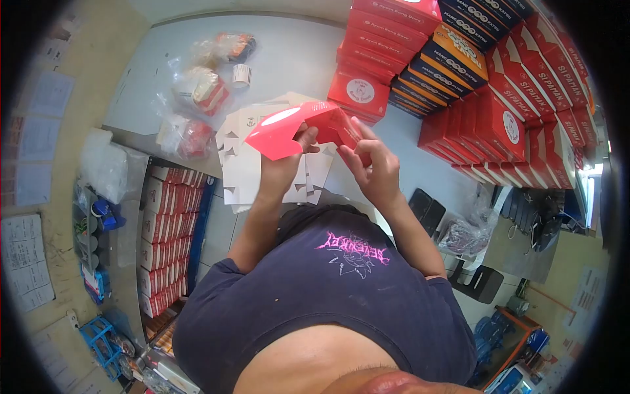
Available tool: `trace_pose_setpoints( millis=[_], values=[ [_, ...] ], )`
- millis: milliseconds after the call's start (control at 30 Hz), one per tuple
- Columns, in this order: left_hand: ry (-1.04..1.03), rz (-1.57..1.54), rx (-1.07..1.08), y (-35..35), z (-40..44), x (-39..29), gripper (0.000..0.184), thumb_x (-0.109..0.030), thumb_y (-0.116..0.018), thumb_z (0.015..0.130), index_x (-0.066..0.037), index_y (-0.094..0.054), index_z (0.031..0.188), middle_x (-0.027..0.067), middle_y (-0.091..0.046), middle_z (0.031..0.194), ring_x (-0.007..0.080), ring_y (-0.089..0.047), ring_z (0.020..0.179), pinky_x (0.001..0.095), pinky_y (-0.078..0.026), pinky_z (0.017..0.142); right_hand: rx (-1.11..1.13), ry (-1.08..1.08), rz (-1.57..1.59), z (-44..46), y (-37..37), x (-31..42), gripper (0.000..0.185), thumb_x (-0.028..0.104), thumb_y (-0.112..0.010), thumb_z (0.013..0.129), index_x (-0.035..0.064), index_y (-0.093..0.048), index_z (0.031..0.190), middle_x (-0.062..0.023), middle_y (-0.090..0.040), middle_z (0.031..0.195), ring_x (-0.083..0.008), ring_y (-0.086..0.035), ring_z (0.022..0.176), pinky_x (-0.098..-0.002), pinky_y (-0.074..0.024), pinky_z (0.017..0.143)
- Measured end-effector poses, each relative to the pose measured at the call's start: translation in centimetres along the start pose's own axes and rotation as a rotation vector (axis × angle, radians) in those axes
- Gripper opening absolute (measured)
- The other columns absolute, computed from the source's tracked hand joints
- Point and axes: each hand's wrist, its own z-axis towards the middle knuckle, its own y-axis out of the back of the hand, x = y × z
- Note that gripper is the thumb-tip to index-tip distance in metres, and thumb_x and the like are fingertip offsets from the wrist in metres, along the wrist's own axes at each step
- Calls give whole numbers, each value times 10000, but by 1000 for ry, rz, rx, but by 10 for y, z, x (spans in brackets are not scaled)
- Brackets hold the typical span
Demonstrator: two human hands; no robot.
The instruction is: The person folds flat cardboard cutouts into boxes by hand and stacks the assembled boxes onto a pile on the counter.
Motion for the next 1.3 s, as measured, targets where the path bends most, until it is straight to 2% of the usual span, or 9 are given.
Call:
trace_pose_setpoints(
  millis=[300, 467, 633, 733, 833, 1067, 1133, 1267, 1300],
  values=[
    [161, -264, 9, -19, -11, 7, 257, -92, -755, 936, -31, -639, 1157, 65, -689, 908, 135, -657, 768, 268, -532, 604, -21, -52, 12, 8, -11, 7, 299, 150, -808, 882, 36, -544, 964, -300, -645, 1290, -361, -741, 922, -393, -589, 708],
    [326, -255, 325, 12, -5, 7, 211, -176, -755, 948, -44, -643, 1068, 29, -649, 800, 106, -603, 699, 267, -459, 557, 286, -184, 110, -1, 2, 3, 521, 177, -852, 825, 59, -477, 1167, -290, -550, 1419, -348, -724, 976, -402, -583, 758],
    [375, -271, 219, 4, -4, -7, 172, -233, -657, 1017, -63, -639, 992, 22, -633, 761, 115, -630, 687, 277, -465, 546, 143, -86, 188, -5, -5, 2, 646, 94, -804, 844, 53, -402, 1349, -243, -621, 1299, -347, -710, 988, -390, -568, 791],
    [480, -843, 179, 26, 5, 3, 216, -281, -584, 1055, -67, -613, 1077, 34, -665, 858, 145, -669, 774, 289, -489, 557, 256, -289, 213, -38, -12, -24, 675, 38, -709, 899, 55, -329, 1456, -211, -667, 1188, -324, -702, 976, -381, -554, 810],
    [365, -368, 145, 18, 11, -4, 377, -313, -595, 1036, -114, -547, 1353, 80, -671, 1204, 201, -616, 1173, 422, -545, 838, 355, -548, 323, -65, -19, -46, 626, 10, -599, 955, 77, -299, 1499, -189, -682, 1127, -294, -695, 967, -392, -547, 833],
    [-488, 1213, 441, -16, -55, 18, 608, -106, -741, 895, -142, -507, 1456, 178, -553, 1346, 339, -473, 1344, 477, -426, 1055, 663, -790, 888, -36, 23, -42, 537, 18, -535, 979, 32, -404, 1500, -105, -621, 1182, -164, -646, 1034, -309, -506, 878],
    [-357, 970, 337, -10, -51, 42, 441, -91, -716, 914, -130, -621, 1343, 199, -610, 1229, 354, -585, 1180, 403, -481, 968, 920, -726, 528, -10, 45, -31, 709, 0, -524, 943, 136, -308, 1605, -148, -616, 1188, -216, -651, 1012, -343, -519, 924],
    [-55, 304, 185, -13, -40, 46, 222, -113, -605, 1030, -5, -671, 1213, 104, -720, 1024, 243, -648, 764, 335, -534, 773, 618, -197, 241, 9, 35, -2, 866, 27, -734, 840, 160, -336, 1598, -227, -485, 1424, -339, -559, 1251, -380, -504, 1025],
    [41, 95, 165, -9, -37, 49, 230, -137, -569, 1053, -21, -661, 1229, 92, -709, 1104, 234, -661, 875, 353, -538, 826, 600, -171, 224, 13, 30, 5, 866, 27, -734, 840, 160, -336, 1598, -227, -485, 1424, -339, -559, 1251, -380, -504, 1025]
  ],
)
